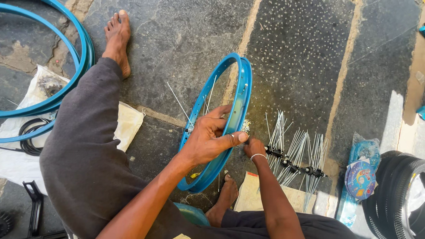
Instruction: The person assembles a bicycle wheel by inserting spokes into a blue rim and a hub, then securing them with nipples. They handle the rim, spokes, and nipples by hand, rotating the wheel to access different spoke holes.
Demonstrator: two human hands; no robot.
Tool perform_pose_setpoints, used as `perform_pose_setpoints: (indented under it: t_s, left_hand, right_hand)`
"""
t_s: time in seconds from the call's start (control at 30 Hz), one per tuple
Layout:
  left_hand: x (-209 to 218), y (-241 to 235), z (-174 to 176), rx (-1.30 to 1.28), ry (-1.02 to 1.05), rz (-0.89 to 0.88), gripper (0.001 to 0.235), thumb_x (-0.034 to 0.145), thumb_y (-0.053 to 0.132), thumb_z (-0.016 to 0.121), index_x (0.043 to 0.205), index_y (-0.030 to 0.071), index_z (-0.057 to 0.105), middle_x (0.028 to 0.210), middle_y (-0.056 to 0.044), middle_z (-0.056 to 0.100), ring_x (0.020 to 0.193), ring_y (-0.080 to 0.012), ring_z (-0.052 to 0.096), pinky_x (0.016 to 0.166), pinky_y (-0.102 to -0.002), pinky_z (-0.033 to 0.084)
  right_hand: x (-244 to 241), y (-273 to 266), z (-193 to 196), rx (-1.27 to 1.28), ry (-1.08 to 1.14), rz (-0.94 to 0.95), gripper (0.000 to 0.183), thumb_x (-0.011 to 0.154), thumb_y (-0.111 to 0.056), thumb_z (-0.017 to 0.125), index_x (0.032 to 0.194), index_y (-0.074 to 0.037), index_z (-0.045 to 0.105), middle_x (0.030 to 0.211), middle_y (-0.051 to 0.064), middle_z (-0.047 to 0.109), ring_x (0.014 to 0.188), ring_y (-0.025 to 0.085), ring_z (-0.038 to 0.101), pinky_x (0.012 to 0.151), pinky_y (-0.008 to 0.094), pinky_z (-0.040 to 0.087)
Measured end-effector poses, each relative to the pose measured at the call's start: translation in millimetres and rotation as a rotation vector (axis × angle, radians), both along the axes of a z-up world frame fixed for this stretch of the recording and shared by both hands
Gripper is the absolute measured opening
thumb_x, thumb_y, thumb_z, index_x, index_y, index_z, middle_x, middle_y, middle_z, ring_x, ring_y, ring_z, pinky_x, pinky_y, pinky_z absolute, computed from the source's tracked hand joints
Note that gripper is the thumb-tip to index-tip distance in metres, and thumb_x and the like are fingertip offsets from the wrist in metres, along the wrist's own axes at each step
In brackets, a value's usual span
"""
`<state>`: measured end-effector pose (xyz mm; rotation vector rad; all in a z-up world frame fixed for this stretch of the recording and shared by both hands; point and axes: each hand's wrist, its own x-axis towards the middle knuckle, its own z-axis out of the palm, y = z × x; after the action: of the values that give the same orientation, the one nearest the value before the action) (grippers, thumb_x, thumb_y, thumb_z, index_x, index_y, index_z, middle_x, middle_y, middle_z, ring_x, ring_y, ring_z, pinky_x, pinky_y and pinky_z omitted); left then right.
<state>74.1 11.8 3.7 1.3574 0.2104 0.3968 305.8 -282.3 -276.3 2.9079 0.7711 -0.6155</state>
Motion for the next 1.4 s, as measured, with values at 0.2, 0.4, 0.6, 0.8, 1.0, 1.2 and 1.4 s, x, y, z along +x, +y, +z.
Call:
perform_pose_setpoints:
  t_s: [0.2,0.4,0.6,0.8,1.0,1.2,1.4]
  left_hand:
    - [4,-7,-7,0.062,-0.026,0.050,0.041,0.085,0.047,0.079,0.085,0.006,0.081,0.144,-0.027,0.058,0.137,-0.0349,0.056,0.105,-0.044,0.048]
    - [11,-8,-6,0.093,-0.048,0.037,0.042,0.083,0.049,0.080,0.082,0.007,0.081,0.139,-0.025,0.064,0.133,-0.0358,0.060,0.103,-0.044,0.049]
    - [11,-11,-4,0.130,-0.037,0.063,0.038,0.081,0.047,0.080,0.090,0.010,0.082,0.136,-0.024,0.064,0.124,-0.0337,0.064,0.098,-0.043,0.051]
    - [12,-14,-8,0.137,-0.029,0.071,0.034,0.079,0.041,0.082,0.086,0.008,0.082,0.132,-0.026,0.066,0.124,-0.0343,0.065,0.095,-0.043,0.053]
    - [12,-13,-10,0.090,0.041,0.047,0.034,0.076,0.039,0.081,0.089,0.008,0.080,0.137,-0.026,0.062,0.110,-0.0350,0.072,0.086,-0.045,0.055]
    - [18,-19,-25,0.214,-0.044,0.125,0.035,0.080,0.036,0.084,0.078,0.001,0.078,0.129,-0.030,0.066,0.126,-0.0363,0.064,0.090,-0.044,0.055]
    - [12,-15,-14,0.094,0.061,0.061,0.037,0.077,0.039,0.079,0.083,0.003,0.077,0.137,-0.025,0.063,0.095,-0.0316,0.075,0.076,-0.041,0.057]
  right_hand:
    - [41,88,132,0.923,0.389,-0.359,0.019,0.096,-0.005,0.062,0.106,0.002,0.076,0.074,0.013,0.069,0.061,0.016,0.063,0.058,0.033,0.051]
    - [-90,152,391,0.911,0.067,0.520,0.012,0.098,-0.002,0.073,0.110,-0.001,0.072,0.105,0.009,0.072,0.092,0.017,0.070,0.078,0.029,0.060]
    - [-143,169,433,0.720,-0.047,0.783,0.020,0.092,0.005,0.070,0.111,0.000,0.063,0.102,0.014,0.070,0.089,0.025,0.072,0.076,0.034,0.058]
    - [-142,167,421,0.694,-0.128,0.871,0.025,0.090,0.007,0.070,0.113,-0.001,0.063,0.104,0.014,0.070,0.093,0.030,0.071,0.078,0.038,0.056]
    - [-143,170,422,0.620,-0.179,0.928,0.024,0.090,0.003,0.071,0.113,0.000,0.065,0.100,0.014,0.069,0.090,0.029,0.070,0.076,0.038,0.056]
    - [-140,177,428,-0.025,-0.526,0.987,0.034,0.099,-0.042,0.071,0.082,-0.013,0.066,0.074,0.006,0.063,0.074,0.023,0.068,0.068,0.038,0.054]
    - [-156,196,458,0.540,-0.229,1.169,0.025,0.091,-0.021,0.065,0.098,0.003,0.066,0.082,0.012,0.064,0.072,0.026,0.062,0.062,0.037,0.051]
